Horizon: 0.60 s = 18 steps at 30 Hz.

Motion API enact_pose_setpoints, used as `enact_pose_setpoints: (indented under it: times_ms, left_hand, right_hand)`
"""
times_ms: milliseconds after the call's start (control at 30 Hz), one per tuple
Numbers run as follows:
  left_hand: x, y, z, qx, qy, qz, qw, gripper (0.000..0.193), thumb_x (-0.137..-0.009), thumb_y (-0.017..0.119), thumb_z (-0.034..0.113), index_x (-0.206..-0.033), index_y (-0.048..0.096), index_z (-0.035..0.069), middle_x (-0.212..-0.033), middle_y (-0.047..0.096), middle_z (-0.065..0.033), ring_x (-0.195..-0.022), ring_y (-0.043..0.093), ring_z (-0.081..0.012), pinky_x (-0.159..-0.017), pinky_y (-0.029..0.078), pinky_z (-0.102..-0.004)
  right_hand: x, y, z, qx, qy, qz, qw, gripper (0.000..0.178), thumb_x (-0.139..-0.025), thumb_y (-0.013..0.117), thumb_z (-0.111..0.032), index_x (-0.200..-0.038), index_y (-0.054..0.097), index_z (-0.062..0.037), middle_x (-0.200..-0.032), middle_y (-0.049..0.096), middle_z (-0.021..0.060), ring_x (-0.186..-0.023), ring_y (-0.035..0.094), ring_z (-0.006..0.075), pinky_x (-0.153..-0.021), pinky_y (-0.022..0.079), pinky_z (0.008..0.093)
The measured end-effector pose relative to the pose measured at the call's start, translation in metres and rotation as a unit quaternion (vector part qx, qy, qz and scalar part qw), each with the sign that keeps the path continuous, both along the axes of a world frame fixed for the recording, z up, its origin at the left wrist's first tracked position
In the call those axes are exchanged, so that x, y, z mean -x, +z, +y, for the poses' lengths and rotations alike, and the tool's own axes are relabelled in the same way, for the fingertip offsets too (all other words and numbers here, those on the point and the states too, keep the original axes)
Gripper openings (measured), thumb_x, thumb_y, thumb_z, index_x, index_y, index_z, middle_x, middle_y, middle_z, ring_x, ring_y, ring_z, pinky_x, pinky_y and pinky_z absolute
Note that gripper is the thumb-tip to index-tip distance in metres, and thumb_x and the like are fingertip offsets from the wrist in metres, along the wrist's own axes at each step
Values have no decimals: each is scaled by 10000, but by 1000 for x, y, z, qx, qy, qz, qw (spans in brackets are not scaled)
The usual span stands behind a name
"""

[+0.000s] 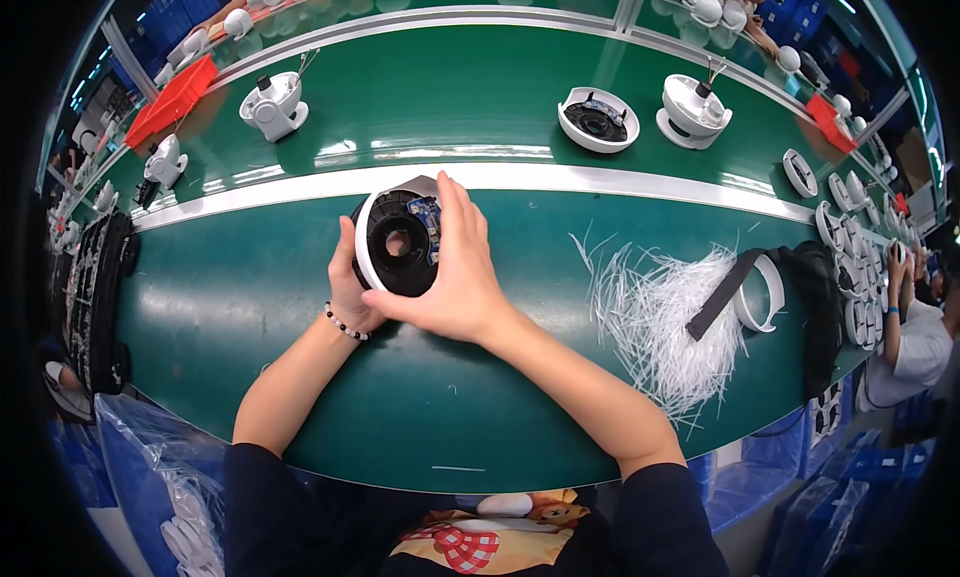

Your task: Manually assemble components of an electronic device, likely a security camera, on a production line.

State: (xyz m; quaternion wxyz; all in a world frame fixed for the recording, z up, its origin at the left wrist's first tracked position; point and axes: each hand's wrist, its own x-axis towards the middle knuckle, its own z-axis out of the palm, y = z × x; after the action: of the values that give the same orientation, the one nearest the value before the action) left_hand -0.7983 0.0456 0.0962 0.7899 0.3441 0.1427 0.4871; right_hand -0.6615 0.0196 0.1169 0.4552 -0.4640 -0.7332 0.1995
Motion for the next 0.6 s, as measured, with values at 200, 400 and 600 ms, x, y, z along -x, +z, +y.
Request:
enact_pose_setpoints:
  times_ms: [200, 400, 600]
  left_hand:
    - [6, -2, -1, -15, -7, -6, 1000, 816, -769, 224, 688, -1244, 326, 33, -1206, 428, -113, -1102, 432, -217, -938, 353, -348]
    - [12, 0, 0, -35, -12, 17, 999, 800, -780, 215, 678, -1247, 323, 38, -1218, 416, -107, -1120, 414, -215, -948, 339, -353]
    - [23, 2, 2, 20, 6, 14, 1000, 757, -794, 226, 662, -1193, 404, 44, -1151, 478, -103, -1067, 463, -215, -905, 386, -349]
  right_hand:
    - [19, -1, 1, -25, -49, -59, 997, 1156, -496, 781, -417, -1289, 91, 64, -1259, 252, 246, -1174, 251, 374, -973, 249, 429]
    - [23, 3, 5, 33, -38, -9, 999, 1167, -505, 772, -453, -1265, 95, 118, -1215, 280, 278, -1151, 279, 371, -964, 255, 438]
    - [31, 2, 5, -21, -45, -104, 993, 1163, -458, 764, -431, -1260, 110, 100, -1236, 245, 277, -1126, 268, 414, -952, 253, 459]
